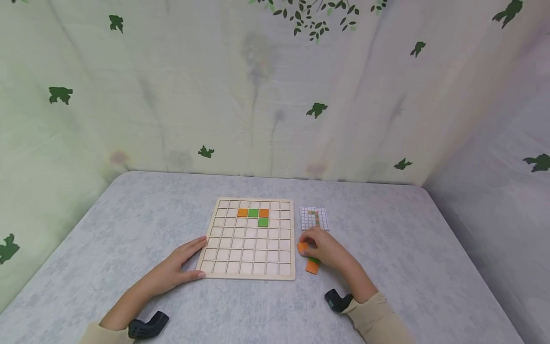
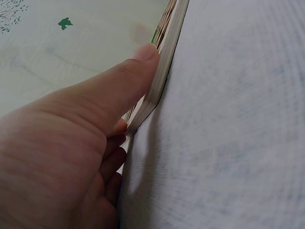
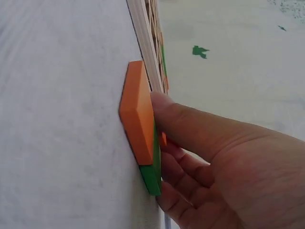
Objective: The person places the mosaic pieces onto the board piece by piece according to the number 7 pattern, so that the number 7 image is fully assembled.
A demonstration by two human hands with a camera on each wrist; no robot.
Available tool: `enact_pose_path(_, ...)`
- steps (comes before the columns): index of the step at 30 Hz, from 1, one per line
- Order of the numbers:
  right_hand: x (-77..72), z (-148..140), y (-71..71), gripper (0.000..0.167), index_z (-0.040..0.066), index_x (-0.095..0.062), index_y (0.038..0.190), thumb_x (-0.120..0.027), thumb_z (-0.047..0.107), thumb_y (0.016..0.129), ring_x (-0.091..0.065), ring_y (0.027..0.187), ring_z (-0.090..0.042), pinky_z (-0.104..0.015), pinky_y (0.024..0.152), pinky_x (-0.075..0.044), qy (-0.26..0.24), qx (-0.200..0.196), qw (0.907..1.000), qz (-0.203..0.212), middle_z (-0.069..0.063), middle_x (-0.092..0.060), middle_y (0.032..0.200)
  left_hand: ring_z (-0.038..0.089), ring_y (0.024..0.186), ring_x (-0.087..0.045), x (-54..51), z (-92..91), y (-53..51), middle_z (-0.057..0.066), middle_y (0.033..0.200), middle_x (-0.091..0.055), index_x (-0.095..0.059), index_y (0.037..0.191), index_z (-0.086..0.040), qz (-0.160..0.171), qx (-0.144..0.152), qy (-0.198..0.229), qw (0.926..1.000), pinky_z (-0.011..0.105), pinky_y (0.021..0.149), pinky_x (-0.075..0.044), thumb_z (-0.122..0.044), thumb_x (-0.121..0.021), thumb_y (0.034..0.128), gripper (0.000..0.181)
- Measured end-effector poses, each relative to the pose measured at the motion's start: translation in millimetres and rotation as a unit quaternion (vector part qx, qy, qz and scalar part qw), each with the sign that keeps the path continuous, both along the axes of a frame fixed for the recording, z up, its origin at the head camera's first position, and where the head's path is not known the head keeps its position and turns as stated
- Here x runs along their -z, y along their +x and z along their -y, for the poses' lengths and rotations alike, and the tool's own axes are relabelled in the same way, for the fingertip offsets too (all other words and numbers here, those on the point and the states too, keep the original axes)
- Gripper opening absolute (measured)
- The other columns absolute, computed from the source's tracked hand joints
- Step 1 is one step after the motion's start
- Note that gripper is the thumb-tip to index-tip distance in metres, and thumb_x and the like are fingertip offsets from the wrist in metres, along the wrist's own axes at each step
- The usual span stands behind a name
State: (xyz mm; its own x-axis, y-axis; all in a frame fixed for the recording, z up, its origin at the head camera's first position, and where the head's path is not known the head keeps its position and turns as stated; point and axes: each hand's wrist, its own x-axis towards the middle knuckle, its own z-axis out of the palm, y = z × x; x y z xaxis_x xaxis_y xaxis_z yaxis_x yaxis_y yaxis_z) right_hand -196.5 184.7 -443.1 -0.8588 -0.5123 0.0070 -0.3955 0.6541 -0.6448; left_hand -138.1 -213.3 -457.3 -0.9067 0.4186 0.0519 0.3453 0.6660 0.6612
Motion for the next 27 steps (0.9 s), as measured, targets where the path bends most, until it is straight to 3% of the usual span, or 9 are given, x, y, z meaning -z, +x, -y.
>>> enact_pose_path(6, -12.0, 9, 1.8, 0.022, 0.014, -0.061, 0.099, -0.069, 0.023, 0.08, -0.049, 0.084, -0.014, -0.032, 0.073, -0.043, -0.003, 0.019, 0.9997, 0.016, 0.006, -0.055, 0.093, 0.034, 0.131, -0.02, -0.3, 0.2, 0.2, 0.011, 0.145, -0.024, -0.031, 0.14, -0.004, 0.0, 0.0, 0.004, 1.0, 0.053, 0.101, -0.02, -0.047, -0.065, 0.0768, 0.084)
enact_pose_path(16, -38.3, 51, 0.6, 0.023, 0.011, -0.062, 0.103, -0.067, 0.018, 0.082, -0.052, 0.088, -0.016, -0.032, 0.073, -0.045, -0.064, -0.014, 0.9976, -0.024, 0.005, -0.059, 0.097, 0.034, 0.131, -0.019, -2.1, 0.2, 1.2, 0.012, 0.145, -0.024, -0.031, 0.14, -0.003, 0.006, -0.003, 0.009, 0.9999, 0.053, 0.101, -0.02, -0.044, -0.067, 0.0763, 0.084)
enact_pose_path(21, -32.1, 75, -6.0, 0.026, 0.011, -0.063, 0.105, -0.066, 0.023, 0.082, -0.052, 0.087, -0.015, -0.029, 0.072, -0.045, -0.086, -0.004, 0.9958, -0.032, 0.003, -0.059, 0.1, 0.034, 0.131, -0.019, -2.5, 0.1, 1.1, 0.012, 0.145, -0.024, -0.03, 0.14, -0.004, 0.008, -0.004, 0.006, 0.9999, 0.053, 0.101, -0.02, -0.045, -0.067, 0.0761, 0.084)
enact_pose_path(27, -15.2, 91, -13.0, 0.026, 0.006, -0.062, 0.108, -0.065, 0.016, 0.084, -0.053, 0.086, -0.013, -0.027, 0.072, -0.046, -0.079, -0.002, 0.9967, -0.019, 0.0, -0.058, 0.1, 0.034, 0.131, -0.019, -2.8, 0.0, 0.8, 0.011, 0.145, -0.023, -0.03, 0.14, -0.004, 0.009, -0.003, 0.003, 1.0, 0.053, 0.101, -0.02, -0.045, -0.067, 0.0761, 0.084)
